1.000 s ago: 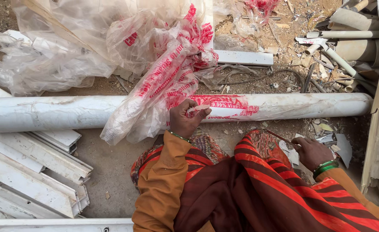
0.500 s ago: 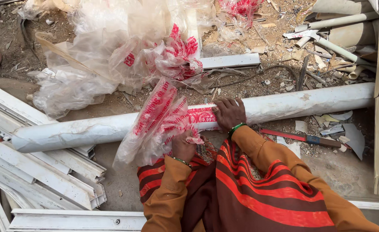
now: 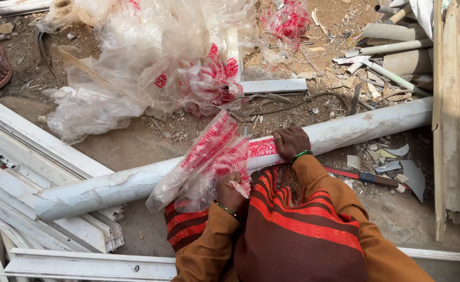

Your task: The person wraps a plastic pipe with red-lettered plastic film by hand and uses a small saw to cut the film as they progress.

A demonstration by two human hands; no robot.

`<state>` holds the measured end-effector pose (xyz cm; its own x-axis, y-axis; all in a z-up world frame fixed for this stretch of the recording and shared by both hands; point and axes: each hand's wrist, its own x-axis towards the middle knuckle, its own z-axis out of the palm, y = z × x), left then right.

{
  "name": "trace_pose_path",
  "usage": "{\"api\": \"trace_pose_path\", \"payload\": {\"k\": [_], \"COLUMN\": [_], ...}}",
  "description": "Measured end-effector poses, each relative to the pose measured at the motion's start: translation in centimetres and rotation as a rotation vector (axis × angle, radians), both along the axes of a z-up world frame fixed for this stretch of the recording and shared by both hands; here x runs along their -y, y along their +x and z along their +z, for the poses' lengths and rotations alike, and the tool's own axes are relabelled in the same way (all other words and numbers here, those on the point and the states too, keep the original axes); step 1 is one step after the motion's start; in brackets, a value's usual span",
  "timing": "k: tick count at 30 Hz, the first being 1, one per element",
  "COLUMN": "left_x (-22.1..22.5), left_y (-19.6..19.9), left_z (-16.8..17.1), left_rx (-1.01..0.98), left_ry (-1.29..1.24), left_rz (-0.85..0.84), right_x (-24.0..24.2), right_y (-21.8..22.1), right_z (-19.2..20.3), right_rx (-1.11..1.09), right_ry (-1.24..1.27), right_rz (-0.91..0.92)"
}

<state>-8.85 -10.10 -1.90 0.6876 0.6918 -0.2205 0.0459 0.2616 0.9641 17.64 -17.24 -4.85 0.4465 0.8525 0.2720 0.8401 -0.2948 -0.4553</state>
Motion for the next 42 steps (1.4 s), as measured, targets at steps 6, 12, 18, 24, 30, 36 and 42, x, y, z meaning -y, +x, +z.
{"api": "trace_pose_path", "payload": {"k": [6,12,18,24,30,36,42], "left_x": [-0.7,-1.4,-1.5,-3.6,-7.8,-8.9,-6.6], "left_y": [-2.0,-3.7,-5.7,-7.4,-8.9,-8.0,-7.5], "left_z": [2.7,5.8,9.1,8.1,6.6,10.8,17.4], "left_rx": [-0.065,0.035,0.099,0.036,-0.080,-0.312,-0.185], "left_ry": [0.289,0.189,0.194,0.242,0.545,0.738,1.231], "left_rz": [0.023,-0.015,-0.052,-0.154,-0.122,-0.092,0.391], "right_x": [0.1,0.3,0.9,0.7,-3.3,-8.5,-9.4], "right_y": [0.3,0.5,0.3,0.1,-2.9,-8.0,-6.0], "right_z": [1.0,1.2,1.7,1.3,3.1,7.0,-1.4], "right_rx": [0.028,0.051,0.053,0.045,-0.051,-0.060,-0.213], "right_ry": [-0.017,0.039,0.020,-0.092,-0.214,-0.117,-0.106], "right_rz": [0.012,0.019,-0.007,0.011,0.215,0.806,0.588]}}
